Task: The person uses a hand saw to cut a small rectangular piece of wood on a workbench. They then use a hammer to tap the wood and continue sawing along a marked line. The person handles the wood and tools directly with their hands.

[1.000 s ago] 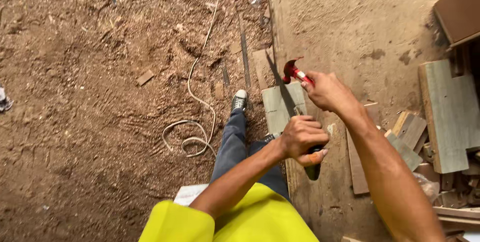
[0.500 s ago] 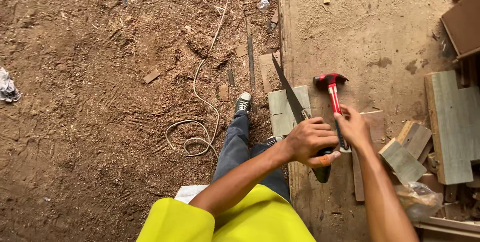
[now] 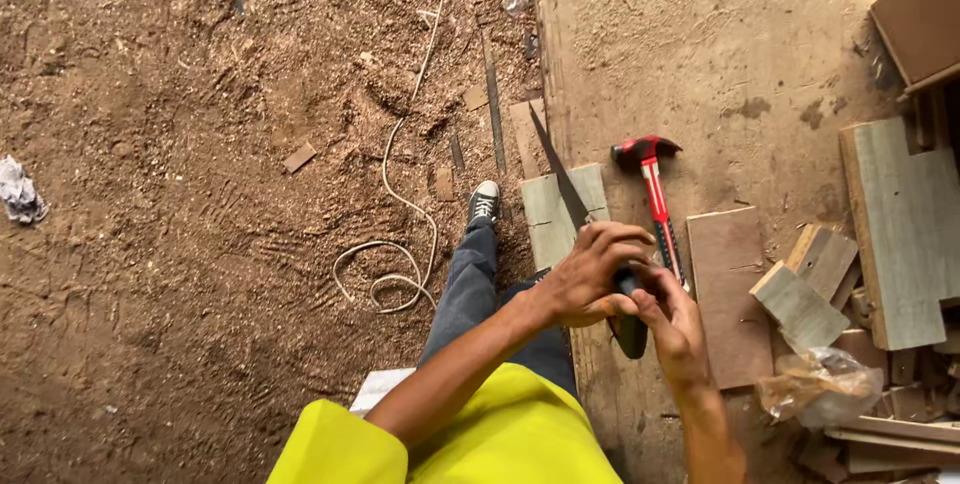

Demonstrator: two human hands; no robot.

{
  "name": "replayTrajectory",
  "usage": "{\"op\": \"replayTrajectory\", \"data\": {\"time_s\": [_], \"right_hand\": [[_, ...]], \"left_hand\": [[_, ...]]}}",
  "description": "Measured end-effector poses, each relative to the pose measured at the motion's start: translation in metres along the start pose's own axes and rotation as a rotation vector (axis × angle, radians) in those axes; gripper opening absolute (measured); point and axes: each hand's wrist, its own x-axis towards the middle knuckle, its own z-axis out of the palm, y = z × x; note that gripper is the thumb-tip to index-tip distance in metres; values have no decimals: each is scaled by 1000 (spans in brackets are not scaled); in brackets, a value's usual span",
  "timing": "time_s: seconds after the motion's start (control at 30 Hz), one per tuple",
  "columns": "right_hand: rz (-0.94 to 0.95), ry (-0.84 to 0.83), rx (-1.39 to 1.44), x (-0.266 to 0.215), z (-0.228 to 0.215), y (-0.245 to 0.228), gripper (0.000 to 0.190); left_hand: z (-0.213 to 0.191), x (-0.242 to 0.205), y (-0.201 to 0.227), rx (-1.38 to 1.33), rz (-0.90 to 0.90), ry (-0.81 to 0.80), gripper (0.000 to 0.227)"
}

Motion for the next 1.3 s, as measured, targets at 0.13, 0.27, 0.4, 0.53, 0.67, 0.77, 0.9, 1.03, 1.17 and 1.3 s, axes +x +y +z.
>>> {"op": "replayTrajectory", "data": {"time_s": [0.13, 0.27, 0.4, 0.53, 0.67, 0.77, 0.9, 1.03, 1.17, 1.3], "right_hand": [[9, 263, -56, -6, 23, -3, 40], [81, 289, -45, -14, 50, 4, 34], [36, 172, -398, -6, 67, -2, 31], [159, 218, -479, -9, 72, 0, 36], [85, 257, -568, -12, 63, 17, 26], [131, 167, -559, -17, 51, 40, 24], [5, 193, -479, -23, 42, 60, 22], [-59, 232, -472, -34, 42, 61, 21], [-339, 171, -427, -29, 37, 50, 27], [-223, 256, -405, -37, 37, 41, 22]], "left_hand": [[7, -12, -32, -374, -82, 420, 53], [10, -42, -114, -7, -864, 880, 48], [43, -70, -170, 281, -988, 685, 57], [70, -77, -183, 241, -1172, 640, 54], [65, -65, -172, 246, -1250, 612, 51], [59, -61, -163, 201, -1246, 598, 50], [47, -61, -163, 95, -1191, 577, 52], [35, -64, -162, -59, -1342, 472, 55], [31, -49, -165, -75, -1242, 592, 54], [38, -54, -156, 93, -1145, 548, 53]]}}
